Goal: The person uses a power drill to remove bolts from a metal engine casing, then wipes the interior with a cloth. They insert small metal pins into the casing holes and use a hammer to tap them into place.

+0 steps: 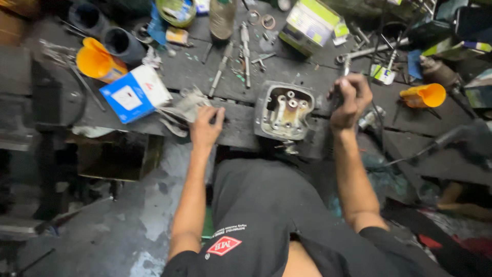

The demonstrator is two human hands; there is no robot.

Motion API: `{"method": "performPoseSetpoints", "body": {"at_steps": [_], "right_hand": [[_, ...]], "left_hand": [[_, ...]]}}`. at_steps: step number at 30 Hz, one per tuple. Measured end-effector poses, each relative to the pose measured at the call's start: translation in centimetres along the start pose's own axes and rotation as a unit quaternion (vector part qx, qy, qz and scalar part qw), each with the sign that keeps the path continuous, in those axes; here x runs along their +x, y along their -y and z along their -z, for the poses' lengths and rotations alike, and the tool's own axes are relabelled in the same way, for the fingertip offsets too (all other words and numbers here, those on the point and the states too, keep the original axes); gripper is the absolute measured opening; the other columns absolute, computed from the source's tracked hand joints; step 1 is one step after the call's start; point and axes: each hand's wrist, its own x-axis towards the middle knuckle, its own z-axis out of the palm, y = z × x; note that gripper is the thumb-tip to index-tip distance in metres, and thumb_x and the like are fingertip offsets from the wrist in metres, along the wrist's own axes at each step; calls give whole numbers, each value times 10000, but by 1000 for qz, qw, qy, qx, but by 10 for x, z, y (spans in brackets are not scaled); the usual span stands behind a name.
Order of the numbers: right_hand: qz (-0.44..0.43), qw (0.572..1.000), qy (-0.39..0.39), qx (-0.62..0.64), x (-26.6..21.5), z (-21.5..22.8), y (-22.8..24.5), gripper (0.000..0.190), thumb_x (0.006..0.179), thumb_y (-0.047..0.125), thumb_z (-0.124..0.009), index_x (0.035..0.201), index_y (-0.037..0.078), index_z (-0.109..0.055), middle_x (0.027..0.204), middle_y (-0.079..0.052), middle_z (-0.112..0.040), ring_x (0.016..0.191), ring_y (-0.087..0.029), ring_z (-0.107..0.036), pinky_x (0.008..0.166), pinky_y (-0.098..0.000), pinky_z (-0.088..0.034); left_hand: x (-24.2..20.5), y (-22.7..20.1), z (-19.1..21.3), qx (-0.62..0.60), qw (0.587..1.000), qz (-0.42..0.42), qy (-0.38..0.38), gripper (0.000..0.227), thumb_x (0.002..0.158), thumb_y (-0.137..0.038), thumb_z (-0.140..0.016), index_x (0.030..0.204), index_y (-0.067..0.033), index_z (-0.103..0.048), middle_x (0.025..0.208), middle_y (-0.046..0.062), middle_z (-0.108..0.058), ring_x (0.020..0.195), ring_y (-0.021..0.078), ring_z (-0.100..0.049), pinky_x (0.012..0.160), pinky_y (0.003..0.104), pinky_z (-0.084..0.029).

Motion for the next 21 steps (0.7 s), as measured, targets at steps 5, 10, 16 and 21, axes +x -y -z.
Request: {"method": "performPoseSetpoints", "body": {"at_steps": [5,10,16,21], "right_hand": [[-165,983,-79,-9,-70,60,-40,145,1053,156,-580,963,43,-589,771,-68,-597,622,-120,-551,572,-275,-444],[-123,988,32,-84,-112,61,-79,358,1054,118,-585,1393,41,-503,1269,-123,-562,1143,-196,-592,1020,-339,-490],[-86,993,39,-77,-107,35,-98,686,1039,173,-560,1633,30,-248,1693,-175,-271,1588,-281,-272,1329,-392,-191],[-126,987,58,79,-78,20,-84,906,878,244,-631,1648,-17,-232,1685,-192,-311,1559,-307,-310,1312,-388,-202]], "left_hand": [[-1,-42,-6,-68,984,-155,-51,67,905,-108,-720,928,-64,-765,1008,60,-747,1017,329,-681,933,444,-504],[5,-56,-65,-245,968,-28,50,304,995,-79,-708,1292,-74,-642,1324,108,-673,1291,245,-629,1132,381,-492],[18,-28,-124,-522,843,27,123,630,976,-114,-669,1545,-15,-417,1586,179,-480,1519,284,-429,1322,411,-272],[33,-42,-123,-496,857,27,136,672,960,-196,-639,1552,-21,-371,1575,188,-466,1510,292,-412,1305,419,-259]]}}
